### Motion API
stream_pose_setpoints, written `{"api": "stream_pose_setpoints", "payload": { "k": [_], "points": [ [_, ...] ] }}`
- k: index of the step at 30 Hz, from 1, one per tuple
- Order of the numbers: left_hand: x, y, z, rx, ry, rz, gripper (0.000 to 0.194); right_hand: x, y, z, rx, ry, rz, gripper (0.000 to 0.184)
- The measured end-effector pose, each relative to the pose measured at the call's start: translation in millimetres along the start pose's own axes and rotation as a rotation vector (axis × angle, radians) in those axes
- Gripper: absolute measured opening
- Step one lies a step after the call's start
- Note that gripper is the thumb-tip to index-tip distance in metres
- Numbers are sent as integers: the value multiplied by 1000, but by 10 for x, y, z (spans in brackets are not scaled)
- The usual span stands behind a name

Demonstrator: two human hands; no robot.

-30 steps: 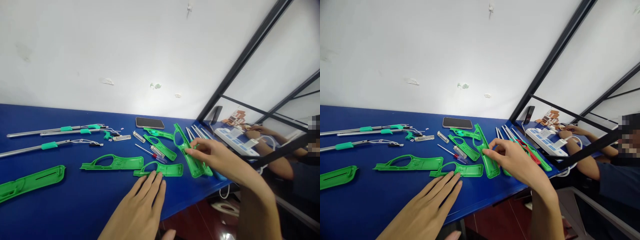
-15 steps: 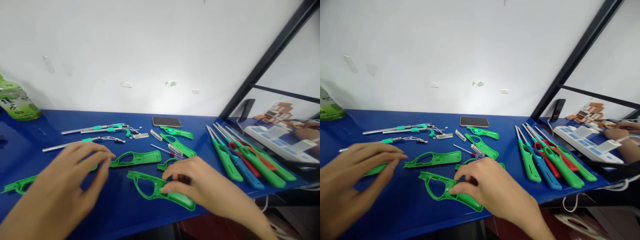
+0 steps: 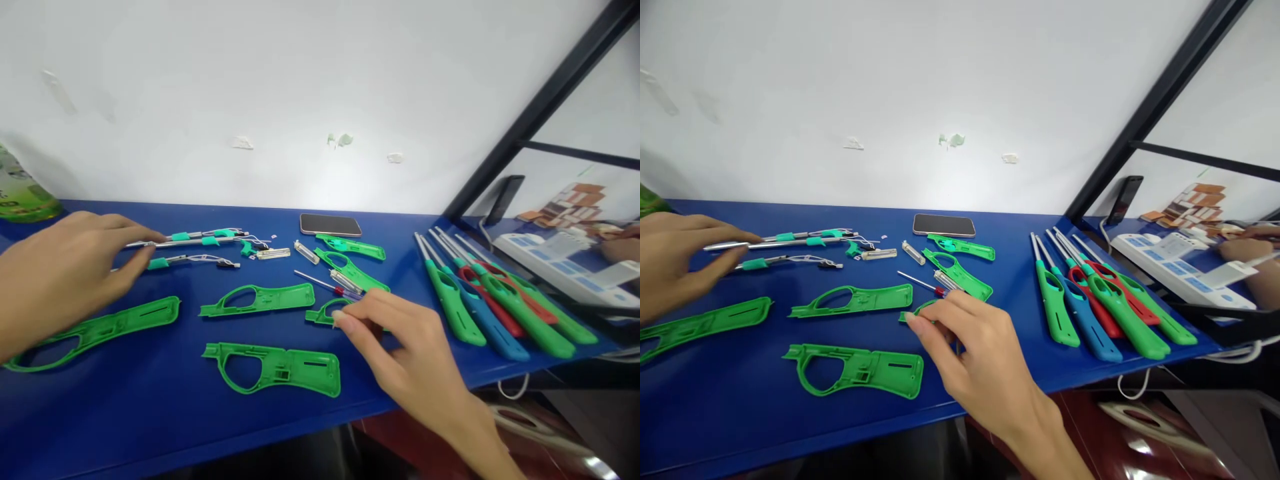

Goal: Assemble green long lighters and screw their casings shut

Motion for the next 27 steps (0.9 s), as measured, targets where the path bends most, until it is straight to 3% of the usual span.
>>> {"api": "stream_pose_setpoints", "payload": {
  "k": [5, 8, 10, 14, 16, 19, 27],
  "points": [
    [-247, -268, -20, -191, -42, -71, 91, 61, 119, 186, -3, -19, 14, 16],
    [-391, -385, 36, -223, 3, -82, 98, 69, 103, 230, -6, -28, 0, 16],
    [-384, -401, 68, -212, 22, -86, 93, 66, 54, 242, -30, -36, -26, 17],
    [-210, -280, 102, -170, 58, -65, 65, 48, -96, 289, -166, -52, -9, 11],
    [-124, -204, 109, -199, 71, -32, 51, 47, -173, 328, -256, -55, 67, 24],
    [-51, -95, 114, -210, 51, -36, 46, 56, -257, 377, -345, -41, 146, 37],
    [18, 301, 228, 35, 79, -52, 38, 97, -308, 383, -362, -17, 124, 25]
  ]
}}
Point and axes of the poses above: each hand's wrist, its own z-axis away from the middle knuckle, its own y-axis out of the back of the hand, x = y × z, the point moved 4 cm from there along -z, towards the middle knuckle, and after that the axes turned 6 degrees about -y, right-handed, at the moved point
